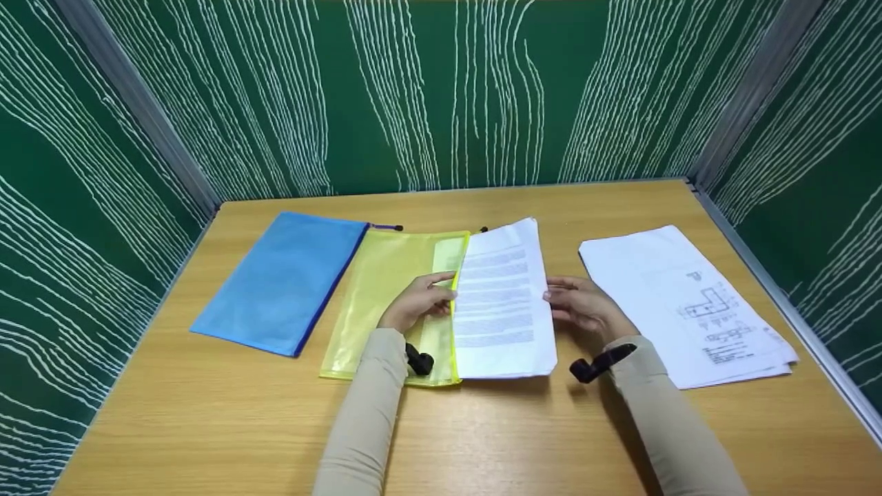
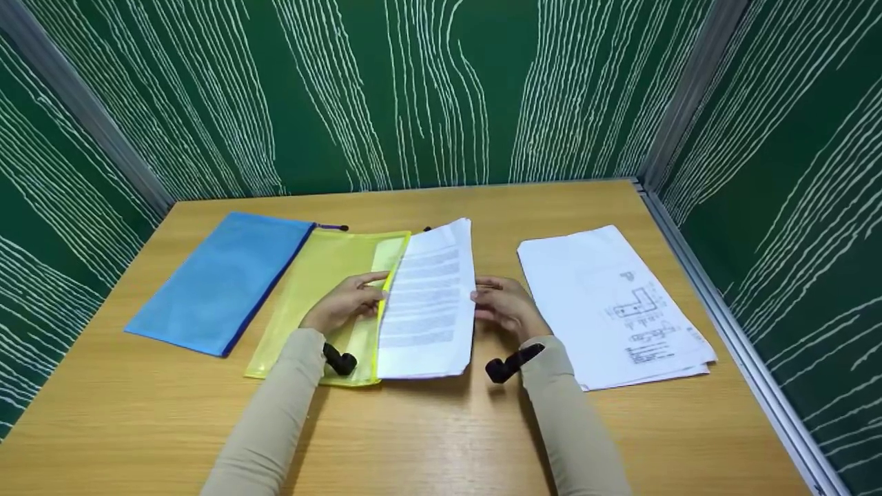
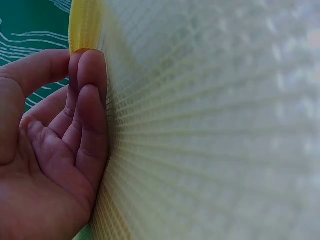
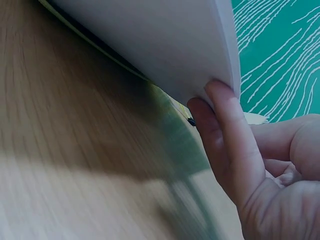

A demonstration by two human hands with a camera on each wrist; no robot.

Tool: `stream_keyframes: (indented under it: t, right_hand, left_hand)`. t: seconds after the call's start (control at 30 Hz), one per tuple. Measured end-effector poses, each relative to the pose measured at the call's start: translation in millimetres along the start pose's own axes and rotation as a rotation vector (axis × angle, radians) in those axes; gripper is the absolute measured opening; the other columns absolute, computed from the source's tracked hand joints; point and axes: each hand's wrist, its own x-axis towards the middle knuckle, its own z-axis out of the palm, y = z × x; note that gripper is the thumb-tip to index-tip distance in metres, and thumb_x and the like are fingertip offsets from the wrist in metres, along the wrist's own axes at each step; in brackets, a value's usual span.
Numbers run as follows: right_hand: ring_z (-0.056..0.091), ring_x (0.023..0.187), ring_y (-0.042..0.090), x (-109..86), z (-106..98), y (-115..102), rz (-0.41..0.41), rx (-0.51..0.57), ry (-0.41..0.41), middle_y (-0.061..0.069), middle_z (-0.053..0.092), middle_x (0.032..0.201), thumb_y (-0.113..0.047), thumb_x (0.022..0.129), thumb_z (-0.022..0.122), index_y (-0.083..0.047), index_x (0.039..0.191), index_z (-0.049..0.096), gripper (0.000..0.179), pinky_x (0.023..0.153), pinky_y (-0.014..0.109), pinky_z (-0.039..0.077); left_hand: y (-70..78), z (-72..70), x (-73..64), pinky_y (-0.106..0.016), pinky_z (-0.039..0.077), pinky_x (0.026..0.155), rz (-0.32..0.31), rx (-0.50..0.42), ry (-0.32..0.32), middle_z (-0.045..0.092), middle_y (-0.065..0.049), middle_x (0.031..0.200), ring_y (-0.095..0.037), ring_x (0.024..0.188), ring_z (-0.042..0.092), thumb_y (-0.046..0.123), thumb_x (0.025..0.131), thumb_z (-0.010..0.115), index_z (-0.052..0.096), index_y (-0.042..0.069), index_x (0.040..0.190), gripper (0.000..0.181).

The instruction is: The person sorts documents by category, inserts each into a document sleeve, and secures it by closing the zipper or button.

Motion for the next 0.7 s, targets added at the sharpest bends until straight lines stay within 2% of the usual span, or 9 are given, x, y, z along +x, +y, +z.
stream_keyframes:
  t: [0.4,0.7]
  right_hand:
    - [0.065,0.09,0.008,4.3,11,2,-0.005,0.003,-0.003,-0.002,0.061,0.106,0.002,0.095,0.053,0.007,0.149,0.022,0.063,0.08,0.025,0.056]
    - [0.065,0.092,0.011,8.7,21,5,-0.018,0.019,-0.027,0.002,0.061,0.109,0.002,0.095,0.051,0.008,0.148,0.023,0.06,0.081,0.026,0.056]
  left_hand:
    - [1.7,2.2,-2.8,-0.024,0.05,0.06,0.001,-0.043,-0.004,0.057,-0.002,0.071,-0.013,0.061,0.057,0.015,0.093,0.061,0.045,0.017,0.144,0.053]
    - [-0.3,1.5,2.7,-0.023,0.048,0.06,-0.006,-0.086,-0.008,0.058,-0.001,0.072,-0.012,0.062,0.057,0.012,0.093,0.06,0.045,0.016,0.144,0.053]
